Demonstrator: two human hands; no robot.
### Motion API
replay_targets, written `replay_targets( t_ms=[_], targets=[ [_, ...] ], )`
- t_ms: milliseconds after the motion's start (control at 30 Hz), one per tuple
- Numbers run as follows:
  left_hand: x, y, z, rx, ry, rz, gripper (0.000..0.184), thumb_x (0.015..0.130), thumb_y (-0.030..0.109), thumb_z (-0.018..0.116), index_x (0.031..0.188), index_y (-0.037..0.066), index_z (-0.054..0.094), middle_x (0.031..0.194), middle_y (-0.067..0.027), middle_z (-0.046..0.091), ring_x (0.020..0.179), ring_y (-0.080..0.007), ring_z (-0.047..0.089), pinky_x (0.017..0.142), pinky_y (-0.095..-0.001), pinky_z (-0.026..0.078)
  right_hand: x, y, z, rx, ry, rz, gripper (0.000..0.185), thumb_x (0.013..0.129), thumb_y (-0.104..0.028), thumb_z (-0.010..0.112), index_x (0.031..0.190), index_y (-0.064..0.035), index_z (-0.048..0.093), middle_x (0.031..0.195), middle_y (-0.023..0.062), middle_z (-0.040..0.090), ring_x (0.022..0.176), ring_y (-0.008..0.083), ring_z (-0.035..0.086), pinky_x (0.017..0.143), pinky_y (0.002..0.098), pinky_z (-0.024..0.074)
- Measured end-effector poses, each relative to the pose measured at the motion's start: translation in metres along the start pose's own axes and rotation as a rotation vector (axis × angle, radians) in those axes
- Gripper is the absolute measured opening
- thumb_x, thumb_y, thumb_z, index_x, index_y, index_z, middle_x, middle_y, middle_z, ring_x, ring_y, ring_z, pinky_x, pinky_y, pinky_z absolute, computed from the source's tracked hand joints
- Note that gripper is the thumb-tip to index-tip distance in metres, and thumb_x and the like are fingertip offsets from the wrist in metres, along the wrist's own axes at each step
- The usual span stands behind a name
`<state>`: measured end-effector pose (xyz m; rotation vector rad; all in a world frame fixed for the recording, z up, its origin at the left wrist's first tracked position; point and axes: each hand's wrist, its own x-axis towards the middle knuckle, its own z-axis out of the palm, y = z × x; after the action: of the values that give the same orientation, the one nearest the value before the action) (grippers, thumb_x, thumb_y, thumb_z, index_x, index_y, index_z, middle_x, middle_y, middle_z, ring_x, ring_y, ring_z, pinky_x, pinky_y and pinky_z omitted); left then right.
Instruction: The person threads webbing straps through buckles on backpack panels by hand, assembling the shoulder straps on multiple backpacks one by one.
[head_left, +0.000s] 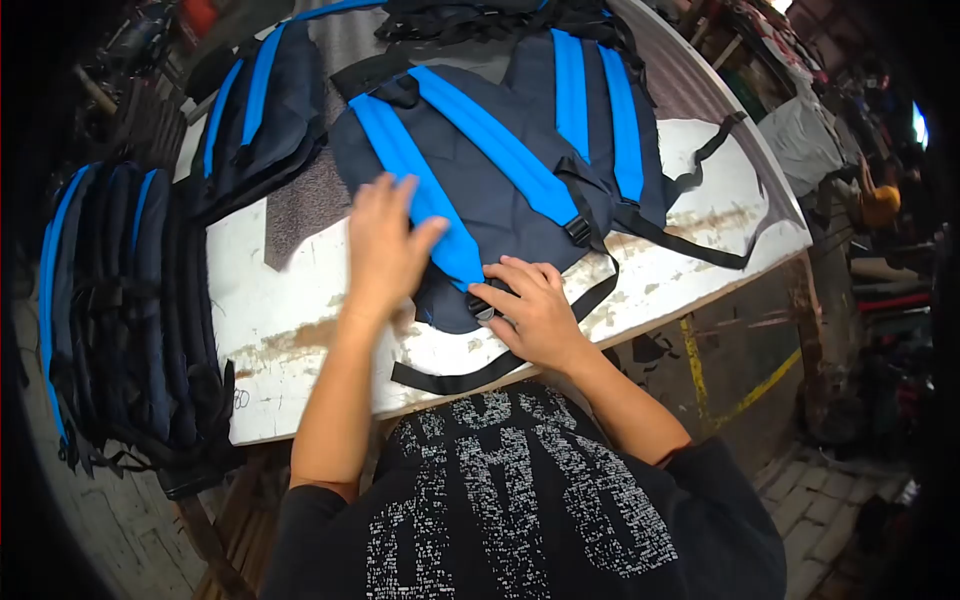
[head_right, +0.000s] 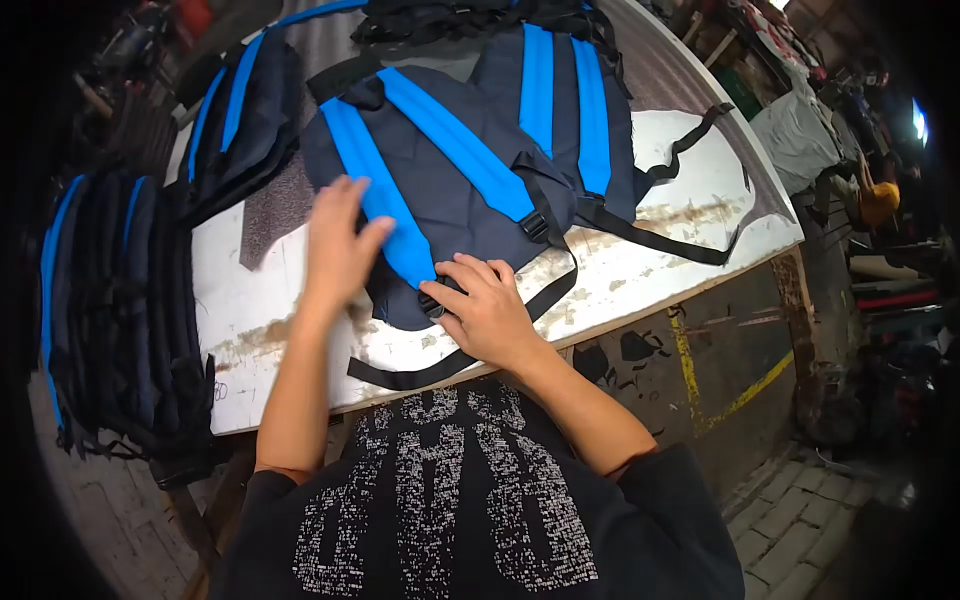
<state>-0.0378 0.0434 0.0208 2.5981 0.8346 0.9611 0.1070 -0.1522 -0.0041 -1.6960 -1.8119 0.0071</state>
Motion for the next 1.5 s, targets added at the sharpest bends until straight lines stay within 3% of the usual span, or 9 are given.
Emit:
replay_targets(
  t_ms=[67, 167, 333, 633, 833, 967, 1200, 1433, 1500],
  targets=[
    [-0.020, 0.042, 0.013, 0.124, -0.155, -0.032, 0.060, 0.092, 0.046, 0.063, 0.139, 0.009, 0.055, 0.147, -0.0243, 0.043, 0.138, -0.0495, 0.035, 0.109, -0.0687, 0.027, -0.003, 0.002, 0.002, -0.017, -0.012, -0.014, 0.046, 0.074, -0.018, 0.077, 0.119, -0.0124, 0.069, 0.128, 0.0110, 0.061, 0.125, 0.0295, 0.055, 0.101, 0.0482, 0.0365],
    [-0.039, 0.047, 0.037, 0.175, -0.198, -0.027, 0.059, 0.093, 0.047, 0.062, 0.139, 0.011, 0.056, 0.152, -0.0241, 0.039, 0.141, -0.0499, 0.031, 0.112, -0.0690, 0.022, -0.008, 0.003, 0.000, 0.131, 0.072, -0.022, 0.043, 0.074, -0.020, 0.078, 0.115, -0.0085, 0.069, 0.128, 0.0134, 0.062, 0.125, 0.0295, 0.055, 0.102, 0.0494, 0.0363],
    [-0.034, 0.021, 0.030, 0.237, -0.238, 0.069, 0.057, 0.090, 0.049, 0.065, 0.137, 0.018, 0.059, 0.153, -0.0224, 0.039, 0.143, -0.0475, 0.029, 0.112, -0.0691, 0.022, -0.013, 0.007, -0.007, 0.240, 0.506, -0.003, 0.014, 0.079, -0.011, 0.075, 0.091, -0.0047, 0.071, 0.093, 0.0088, 0.072, 0.089, 0.0268, 0.067, 0.088, 0.0398, 0.0437],
    [0.003, -0.047, -0.027, 0.485, -0.355, -0.098, 0.048, 0.086, 0.034, 0.074, 0.133, 0.029, 0.064, 0.154, -0.0175, 0.041, 0.145, -0.0470, 0.028, 0.116, -0.0663, 0.019, -0.009, 0.014, -0.006, 0.322, 0.618, 0.104, 0.005, 0.085, -0.008, 0.069, 0.084, -0.0033, 0.070, 0.085, 0.0087, 0.071, 0.082, 0.0271, 0.066, 0.082, 0.0384, 0.0448],
    [0.020, -0.031, -0.025, 0.551, -0.116, 0.090, 0.045, 0.078, 0.022, 0.079, 0.121, 0.013, 0.069, 0.135, -0.0152, 0.058, 0.132, -0.0417, 0.045, 0.106, -0.0658, 0.033, 0.043, 0.046, -0.022, 0.410, 0.425, 0.284, 0.013, 0.088, -0.015, 0.067, 0.089, -0.0020, 0.071, 0.084, 0.0140, 0.069, 0.074, 0.0291, 0.067, 0.064, 0.0365, 0.0497],
    [0.011, 0.033, 0.010, -0.140, -0.102, -0.198, 0.031, 0.085, 0.022, 0.073, 0.109, 0.003, 0.071, 0.086, -0.0167, 0.071, 0.078, -0.0335, 0.069, 0.072, -0.0415, 0.053, 0.102, 0.076, -0.029, 0.187, 0.088, 0.468, 0.014, 0.086, -0.018, 0.069, 0.089, -0.0042, 0.072, 0.084, 0.0136, 0.071, 0.075, 0.0329, 0.068, 0.069, 0.0431, 0.0523],
    [0.009, 0.022, 0.053, -0.055, -0.011, -0.130, 0.045, 0.073, 0.025, 0.082, 0.114, 0.008, 0.071, 0.082, -0.0094, 0.062, 0.081, -0.0275, 0.063, 0.074, -0.0402, 0.048, 0.118, 0.105, -0.001, -0.037, 0.042, 0.287, 0.043, 0.079, -0.023, 0.074, 0.115, -0.0007, 0.068, 0.129, 0.0173, 0.061, 0.123, 0.0364, 0.055, 0.103, 0.0428, 0.0460],
    [0.012, 0.008, 0.056, -0.122, -0.038, -0.090, 0.038, 0.080, 0.007, 0.072, 0.118, 0.016, 0.074, 0.085, -0.0053, 0.063, 0.082, -0.0248, 0.062, 0.075, -0.0382, 0.044, 0.126, 0.117, 0.006, 0.183, 0.188, 0.480, 0.022, 0.079, -0.007, 0.063, 0.100, -0.0005, 0.063, 0.115, 0.0163, 0.069, 0.102, 0.0390, 0.065, 0.088, 0.0435, 0.0517],
    [0.009, 0.007, 0.056, -0.119, -0.063, -0.085, 0.038, 0.083, 0.005, 0.069, 0.118, 0.018, 0.075, 0.087, -0.0042, 0.063, 0.085, -0.0237, 0.062, 0.075, -0.0374, 0.042, 0.125, 0.126, 0.013, 0.361, 0.358, 0.440, 0.022, 0.083, 0.004, 0.051, 0.102, 0.0000, 0.059, 0.101, 0.0142, 0.073, 0.087, 0.0288, 0.068, 0.078, 0.0356, 0.0529]
  ],
)
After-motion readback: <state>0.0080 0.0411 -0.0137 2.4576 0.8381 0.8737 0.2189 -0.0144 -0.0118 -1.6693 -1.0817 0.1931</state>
